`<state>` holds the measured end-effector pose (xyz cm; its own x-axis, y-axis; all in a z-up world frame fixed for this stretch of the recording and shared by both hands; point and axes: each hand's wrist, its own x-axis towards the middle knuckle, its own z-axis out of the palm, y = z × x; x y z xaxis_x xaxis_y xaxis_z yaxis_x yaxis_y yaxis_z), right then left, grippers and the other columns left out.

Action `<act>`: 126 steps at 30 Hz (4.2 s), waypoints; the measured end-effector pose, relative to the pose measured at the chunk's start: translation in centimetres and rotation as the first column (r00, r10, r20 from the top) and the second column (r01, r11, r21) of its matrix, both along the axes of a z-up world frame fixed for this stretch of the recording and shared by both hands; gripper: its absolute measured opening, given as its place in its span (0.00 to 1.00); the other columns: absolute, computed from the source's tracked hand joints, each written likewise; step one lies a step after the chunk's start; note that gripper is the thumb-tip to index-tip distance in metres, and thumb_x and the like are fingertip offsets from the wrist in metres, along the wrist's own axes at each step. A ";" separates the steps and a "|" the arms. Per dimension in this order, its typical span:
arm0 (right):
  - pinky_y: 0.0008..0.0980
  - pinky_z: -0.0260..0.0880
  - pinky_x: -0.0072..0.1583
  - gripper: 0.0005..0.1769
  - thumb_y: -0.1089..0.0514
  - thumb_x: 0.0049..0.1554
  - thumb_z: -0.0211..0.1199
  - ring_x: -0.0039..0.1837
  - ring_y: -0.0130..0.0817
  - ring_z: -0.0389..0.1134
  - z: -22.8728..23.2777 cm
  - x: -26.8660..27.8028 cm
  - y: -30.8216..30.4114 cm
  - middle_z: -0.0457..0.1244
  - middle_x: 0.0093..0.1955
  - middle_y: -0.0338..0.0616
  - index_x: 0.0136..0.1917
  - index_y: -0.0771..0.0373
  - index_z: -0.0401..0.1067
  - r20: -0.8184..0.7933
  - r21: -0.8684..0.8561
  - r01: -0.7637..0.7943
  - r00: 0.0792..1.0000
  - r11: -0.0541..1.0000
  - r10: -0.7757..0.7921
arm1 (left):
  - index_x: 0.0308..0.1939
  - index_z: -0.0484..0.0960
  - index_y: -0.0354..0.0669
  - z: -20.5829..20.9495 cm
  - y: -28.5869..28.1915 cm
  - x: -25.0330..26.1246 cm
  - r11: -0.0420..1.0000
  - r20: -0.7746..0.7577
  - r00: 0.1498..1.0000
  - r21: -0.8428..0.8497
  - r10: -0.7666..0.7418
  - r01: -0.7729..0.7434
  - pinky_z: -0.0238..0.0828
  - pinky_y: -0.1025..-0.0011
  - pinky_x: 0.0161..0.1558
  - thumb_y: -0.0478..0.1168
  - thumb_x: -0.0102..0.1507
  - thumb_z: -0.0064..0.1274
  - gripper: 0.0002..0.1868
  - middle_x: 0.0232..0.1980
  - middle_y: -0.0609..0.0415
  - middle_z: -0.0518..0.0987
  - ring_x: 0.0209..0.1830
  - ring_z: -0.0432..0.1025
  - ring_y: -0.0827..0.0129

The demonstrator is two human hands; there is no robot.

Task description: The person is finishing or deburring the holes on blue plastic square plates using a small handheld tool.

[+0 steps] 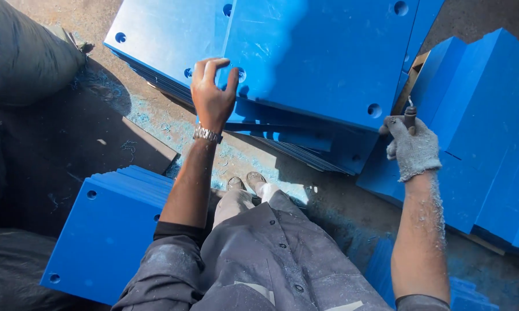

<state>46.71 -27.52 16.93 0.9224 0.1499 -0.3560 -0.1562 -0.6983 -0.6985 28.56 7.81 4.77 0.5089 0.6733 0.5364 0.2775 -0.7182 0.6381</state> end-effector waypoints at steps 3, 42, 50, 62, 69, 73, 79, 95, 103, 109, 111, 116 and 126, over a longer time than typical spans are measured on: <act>0.24 0.68 0.34 0.16 0.47 0.63 0.61 0.35 0.22 0.68 -1.9 -4.8 1.2 0.71 0.43 0.39 0.52 0.61 0.76 -0.163 0.285 -0.030 0.983 0.958 0.080 | 0.47 0.83 0.44 -1.2 -6.5 -4.1 0.745 0.087 0.963 -0.618 -0.255 0.253 0.76 0.70 0.36 0.47 0.68 0.55 0.12 0.42 0.56 0.83 0.39 0.79 0.71; 0.34 0.70 0.55 0.23 0.47 0.62 0.59 0.52 0.30 0.71 -25.3 -18.4 9.6 0.71 0.54 0.44 0.65 0.60 0.74 -0.730 -0.332 -0.818 0.538 0.470 0.422 | 0.66 0.61 0.49 -33.3 -6.7 -47.3 -0.242 -0.926 0.124 -0.219 0.356 -0.945 0.77 0.57 0.48 0.56 0.53 0.72 0.46 0.65 0.48 0.61 0.60 0.67 0.52; 0.33 0.70 0.57 0.23 0.45 0.62 0.58 0.54 0.33 0.71 -22.8 -18.7 6.1 0.72 0.56 0.44 0.64 0.57 0.76 -0.754 -0.341 -0.770 0.567 0.540 0.331 | 0.63 0.68 0.44 -31.2 -5.6 -40.7 0.281 -0.669 0.293 -0.130 0.683 -0.951 0.67 0.53 0.57 0.50 0.62 0.68 0.33 0.66 0.48 0.62 0.65 0.61 0.55; 0.32 0.69 0.43 0.25 0.42 0.66 0.54 0.43 0.33 0.68 -23.4 -6.3 -10.2 0.69 0.49 0.46 0.62 0.66 0.73 -0.449 -0.186 0.139 0.869 0.973 -0.210 | 0.64 0.76 0.41 -6.4 -0.7 -4.6 0.965 0.045 0.998 -0.261 0.047 -0.033 0.71 0.58 0.63 0.49 0.69 0.61 0.24 0.62 0.46 0.75 0.63 0.72 0.53; 0.35 0.76 0.46 0.33 0.37 0.63 0.56 0.51 0.38 0.72 -23.0 4.8 -10.9 0.67 0.58 0.51 0.70 0.63 0.64 -0.162 0.373 0.285 0.957 0.883 -0.240 | 0.62 0.78 0.45 -8.6 4.0 5.2 0.972 -0.352 0.925 -0.126 0.143 -0.198 0.76 0.56 0.40 0.61 0.73 0.49 0.27 0.54 0.44 0.78 0.46 0.78 0.53; 0.46 0.66 0.66 0.38 0.35 0.68 0.52 0.68 0.47 0.66 -24.0 7.7 -8.9 0.63 0.69 0.55 0.78 0.65 0.58 0.108 0.240 -0.173 0.983 0.955 0.151 | 0.54 0.84 0.34 -13.4 8.7 4.6 0.978 -0.492 0.849 0.034 0.194 -0.204 0.71 0.54 0.34 0.63 0.81 0.43 0.33 0.42 0.39 0.81 0.35 0.75 0.55; 0.47 0.70 0.60 0.45 0.27 0.55 0.59 0.60 0.48 0.70 -15.3 10.0 -2.4 0.67 0.60 0.58 0.66 0.68 0.66 -0.261 0.003 -0.352 0.903 0.936 0.340 | 0.47 0.86 0.35 -15.8 10.2 3.7 0.870 -0.644 0.589 0.312 0.489 -0.381 0.73 0.49 0.42 0.53 0.77 0.35 0.28 0.45 0.36 0.82 0.40 0.77 0.44; 0.41 0.79 0.50 0.45 0.33 0.46 0.74 0.50 0.43 0.75 -13.4 14.2 -1.8 0.69 0.50 0.56 0.60 0.72 0.67 -0.372 0.018 -0.511 0.794 0.859 0.481 | 0.45 0.87 0.42 -16.4 10.0 -0.4 0.794 -0.532 0.590 0.386 0.608 -0.470 0.70 0.53 0.35 0.55 0.79 0.38 0.26 0.39 0.47 0.81 0.34 0.76 0.56; 0.40 0.76 0.57 0.45 0.39 0.46 0.74 0.55 0.46 0.75 -13.9 24.1 -6.3 0.70 0.55 0.58 0.66 0.70 0.66 -0.290 0.129 -0.651 0.697 0.748 0.656 | 0.36 0.75 0.38 -10.1 -8.6 1.7 0.652 -0.638 0.455 0.100 0.622 -0.752 0.65 0.53 0.35 0.57 0.81 0.34 0.30 0.39 0.45 0.76 0.34 0.70 0.56; 0.42 0.72 0.62 0.54 0.41 0.45 0.77 0.63 0.49 0.70 -14.7 33.6 -7.7 0.65 0.63 0.63 0.72 0.74 0.57 -0.317 0.173 -0.762 0.557 0.624 0.768 | 0.42 0.79 0.42 -9.0 -22.1 5.0 0.461 -0.674 0.268 0.122 0.688 -0.879 0.66 0.51 0.32 0.60 0.80 0.31 0.30 0.44 0.44 0.79 0.38 0.73 0.52; 0.41 0.76 0.60 0.56 0.37 0.46 0.73 0.61 0.48 0.72 -13.3 35.6 -6.7 0.64 0.64 0.63 0.74 0.71 0.54 -0.483 0.147 -0.806 0.447 0.573 0.752 | 0.43 0.77 0.42 -7.3 -24.9 5.7 0.362 -0.714 0.202 0.078 0.671 -0.929 0.69 0.49 0.38 0.65 0.82 0.28 0.34 0.45 0.46 0.82 0.39 0.75 0.49; 0.44 0.76 0.61 0.55 0.31 0.51 0.64 0.62 0.50 0.71 -14.5 36.8 -3.9 0.64 0.64 0.64 0.75 0.72 0.53 -0.617 0.144 -0.812 0.373 0.565 0.693 | 0.50 0.77 0.47 -5.6 -24.8 7.9 0.188 -0.796 0.144 -0.038 0.588 -0.981 0.74 0.50 0.41 0.67 0.78 0.23 0.34 0.38 0.45 0.82 0.40 0.78 0.50; 0.44 0.76 0.58 0.53 0.24 0.53 0.54 0.61 0.48 0.72 -17.3 39.7 3.1 0.65 0.64 0.60 0.74 0.68 0.57 -0.630 0.245 -0.591 0.506 0.769 0.589 | 0.57 0.79 0.50 -4.0 -25.4 10.5 0.096 -0.810 0.182 -0.155 0.558 -0.983 0.70 0.47 0.48 0.67 0.75 0.25 0.33 0.43 0.42 0.81 0.47 0.76 0.47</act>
<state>86.42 -24.41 -0.40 0.1547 0.5705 -0.8066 -0.1050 -0.8023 -0.5876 39.02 -17.55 0.74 -0.5739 0.7908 -0.2127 0.7511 0.6118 0.2480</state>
